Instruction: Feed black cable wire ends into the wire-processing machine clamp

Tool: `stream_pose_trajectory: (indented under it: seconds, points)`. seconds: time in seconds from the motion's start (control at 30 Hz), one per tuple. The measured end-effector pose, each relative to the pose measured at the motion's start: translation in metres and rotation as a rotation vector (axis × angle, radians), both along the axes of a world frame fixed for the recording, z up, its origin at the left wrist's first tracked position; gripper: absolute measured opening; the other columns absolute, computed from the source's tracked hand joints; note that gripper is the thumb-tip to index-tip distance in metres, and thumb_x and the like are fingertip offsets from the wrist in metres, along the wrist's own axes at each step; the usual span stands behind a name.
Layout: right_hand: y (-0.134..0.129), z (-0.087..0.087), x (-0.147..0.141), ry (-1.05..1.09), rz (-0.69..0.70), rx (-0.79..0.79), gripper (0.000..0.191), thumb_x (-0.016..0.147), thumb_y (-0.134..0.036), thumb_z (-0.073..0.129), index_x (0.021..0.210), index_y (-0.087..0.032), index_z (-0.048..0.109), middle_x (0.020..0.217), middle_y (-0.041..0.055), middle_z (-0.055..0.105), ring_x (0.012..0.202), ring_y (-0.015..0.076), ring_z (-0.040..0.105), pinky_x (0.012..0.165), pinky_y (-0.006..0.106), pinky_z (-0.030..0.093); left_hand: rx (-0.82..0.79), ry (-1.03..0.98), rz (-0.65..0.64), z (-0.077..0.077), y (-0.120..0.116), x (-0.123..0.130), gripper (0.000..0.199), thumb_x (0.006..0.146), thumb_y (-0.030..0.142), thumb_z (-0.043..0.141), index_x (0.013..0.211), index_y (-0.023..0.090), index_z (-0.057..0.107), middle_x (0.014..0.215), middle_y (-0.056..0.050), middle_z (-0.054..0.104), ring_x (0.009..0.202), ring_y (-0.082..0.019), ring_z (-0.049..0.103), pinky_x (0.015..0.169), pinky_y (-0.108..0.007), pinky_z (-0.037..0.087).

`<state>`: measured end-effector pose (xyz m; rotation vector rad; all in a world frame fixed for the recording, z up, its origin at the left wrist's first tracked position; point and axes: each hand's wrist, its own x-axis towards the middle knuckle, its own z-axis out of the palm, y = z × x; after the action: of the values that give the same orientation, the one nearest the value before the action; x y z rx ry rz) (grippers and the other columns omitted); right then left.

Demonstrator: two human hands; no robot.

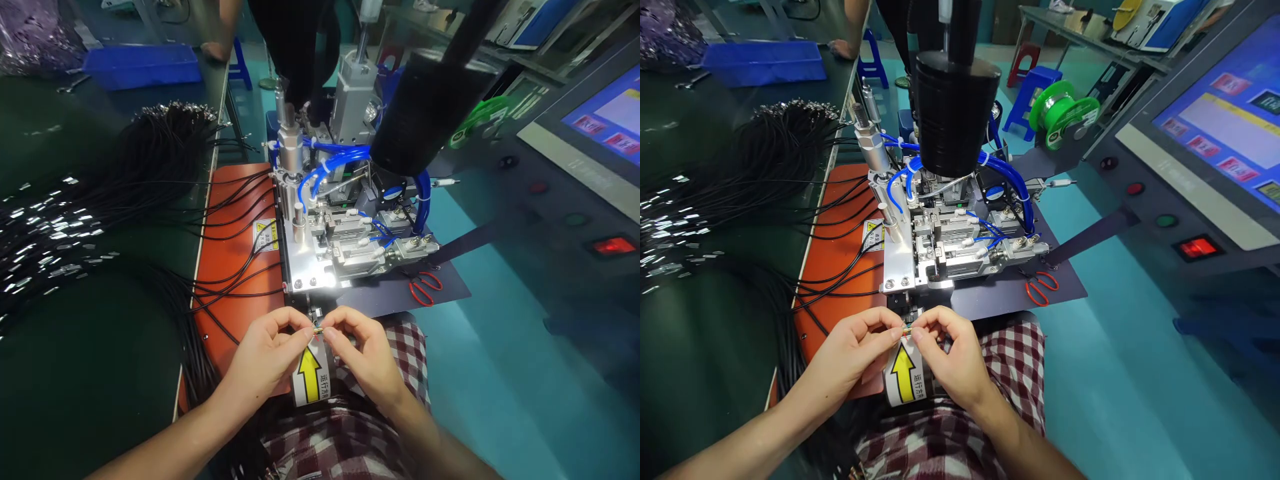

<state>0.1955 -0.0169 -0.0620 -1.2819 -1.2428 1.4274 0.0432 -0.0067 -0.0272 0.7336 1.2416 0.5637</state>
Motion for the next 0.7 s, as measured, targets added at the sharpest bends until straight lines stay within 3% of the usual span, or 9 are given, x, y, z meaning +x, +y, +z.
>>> stream_pose_trajectory:
  seconds: [0.47, 0.7]
  points:
    - [0.0002, 0.0024, -0.0062, -0.018, -0.044, -0.026, 0.013, 0.081, -0.029, 0.058, 0.076, -0.017, 0.059, 0.062, -0.0009, 0.054, 0.052, 0.0111, 0.045, 0.047, 0.023, 0.037, 0.045, 0.003, -0.035, -0.0076, 0.0012, -0.0022, 0.030, 0.074, 0.044, 0.063, 0.073, 0.018, 0.049, 0.036, 0.012, 0.032, 0.030, -0.003, 0.020, 0.029, -0.014, 0.015]
    - [-0.0013, 0.0064, -0.0069, -0.267, 0.033, 0.156, 0.016, 0.088, -0.025, 0.048, 0.074, -0.019, 0.053, 0.069, 0.0002, 0.055, 0.060, 0.0131, 0.048, 0.058, 0.026, 0.038, 0.099, 0.065, -0.068, -0.0096, 0.0015, -0.0037, 0.027, 0.076, 0.041, 0.062, 0.073, 0.016, 0.051, 0.039, 0.011, 0.032, 0.034, -0.003, 0.022, 0.034, -0.014, 0.015]
